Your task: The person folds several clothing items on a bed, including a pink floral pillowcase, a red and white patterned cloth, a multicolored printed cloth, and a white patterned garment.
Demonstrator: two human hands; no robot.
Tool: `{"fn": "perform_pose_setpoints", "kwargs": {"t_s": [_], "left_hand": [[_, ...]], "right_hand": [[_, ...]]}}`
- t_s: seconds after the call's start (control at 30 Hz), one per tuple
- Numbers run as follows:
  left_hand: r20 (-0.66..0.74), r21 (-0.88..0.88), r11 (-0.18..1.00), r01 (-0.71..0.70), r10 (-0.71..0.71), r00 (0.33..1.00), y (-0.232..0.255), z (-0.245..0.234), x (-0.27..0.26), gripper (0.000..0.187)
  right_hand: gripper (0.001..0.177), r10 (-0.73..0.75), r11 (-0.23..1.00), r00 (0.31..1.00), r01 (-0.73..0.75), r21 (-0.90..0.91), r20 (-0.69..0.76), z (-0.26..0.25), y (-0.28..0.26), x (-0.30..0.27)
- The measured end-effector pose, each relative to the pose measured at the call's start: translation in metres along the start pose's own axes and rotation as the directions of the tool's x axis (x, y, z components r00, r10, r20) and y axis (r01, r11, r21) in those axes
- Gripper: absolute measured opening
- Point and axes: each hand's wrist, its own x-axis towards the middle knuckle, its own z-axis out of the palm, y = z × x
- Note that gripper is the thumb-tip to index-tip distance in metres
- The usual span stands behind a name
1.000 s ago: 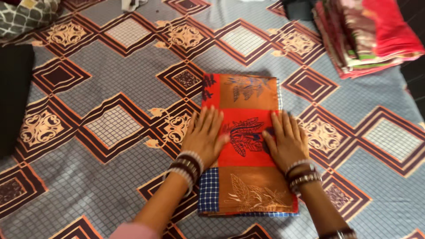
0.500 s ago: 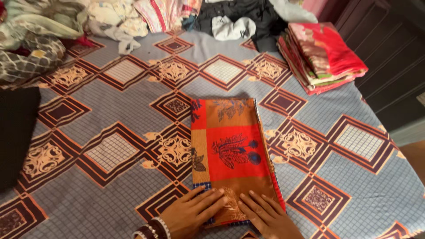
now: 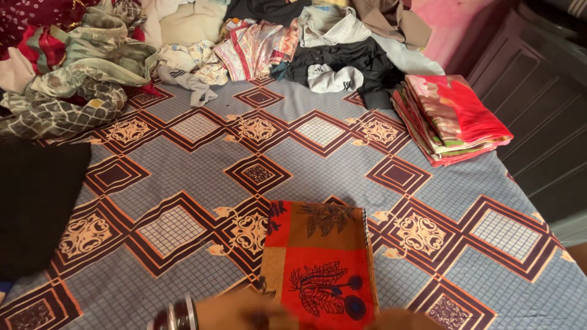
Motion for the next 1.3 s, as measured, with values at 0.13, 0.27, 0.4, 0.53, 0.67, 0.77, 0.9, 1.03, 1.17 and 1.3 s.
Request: {"fn": "perform_pose_setpoints", "kwargs": {"t_s": [0.13, 0.27, 0.4, 0.53, 0.67, 0.77, 0.9, 1.03, 1.17, 1.3], "left_hand": [[-0.556, -0.399, 0.859, -0.321, 0.051, 0.830, 0.000, -0.040, 0.045, 0.034], [-0.833, -0.465, 0.836, -0.292, -0.302, 0.464, -0.012, -0.038, 0.105, 0.023], [-0.842, -0.523, 0.824, -0.218, -0.460, 0.282, -0.011, -0.032, 0.131, 0.027], [-0.932, -0.325, 0.945, -0.045, -0.311, 0.185, -0.005, -0.039, 0.138, 0.037], [-0.871, -0.382, 0.906, 0.184, -0.419, 0.257, -0.003, -0.053, 0.144, 0.043], [-0.887, -0.304, 0.913, 0.274, -0.376, 0.269, -0.005, -0.060, 0.145, 0.047], [-0.870, -0.204, 0.890, 0.407, -0.356, 0.342, 0.002, -0.069, 0.137, 0.046], [-0.846, 0.493, 0.616, 0.614, 0.502, 0.176, 0.017, -0.061, 0.134, 0.045], [-0.577, 0.690, 0.700, 0.183, 0.380, 0.723, 0.023, -0.001, 0.144, 0.054], [-0.449, 0.746, 0.660, 0.087, 0.403, 0.798, -0.002, 0.012, 0.154, 0.056]], "right_hand": [[0.067, 0.025, 0.880, 0.999, -0.009, 0.474, -0.027, -0.015, -0.030, 0.049], [0.065, 0.307, 0.844, 0.951, -0.282, 0.455, 0.020, 0.012, -0.049, 0.097], [0.054, 0.117, 0.988, 0.979, -0.097, 0.119, -0.168, 0.032, -0.055, 0.105], [0.039, 0.043, 0.991, 0.869, -0.100, -0.090, -0.492, 0.043, -0.066, 0.107], [0.036, -0.213, 0.888, 0.761, -0.110, -0.446, -0.612, 0.050, -0.068, 0.107], [0.034, -0.169, 0.855, 0.781, -0.187, -0.483, -0.601, 0.052, -0.073, 0.111], [0.036, 0.079, 0.812, 0.810, -0.391, -0.434, -0.581, 0.046, -0.086, 0.115], [0.042, 0.210, 0.742, 0.787, -0.515, -0.429, -0.580, 0.050, -0.101, 0.112], [0.047, -0.632, 0.425, 0.678, -0.100, -0.900, -0.374, 0.069, -0.103, 0.108], [0.052, -0.462, 0.441, 0.876, 0.096, -0.892, -0.134, 0.088, -0.087, 0.122]]}}
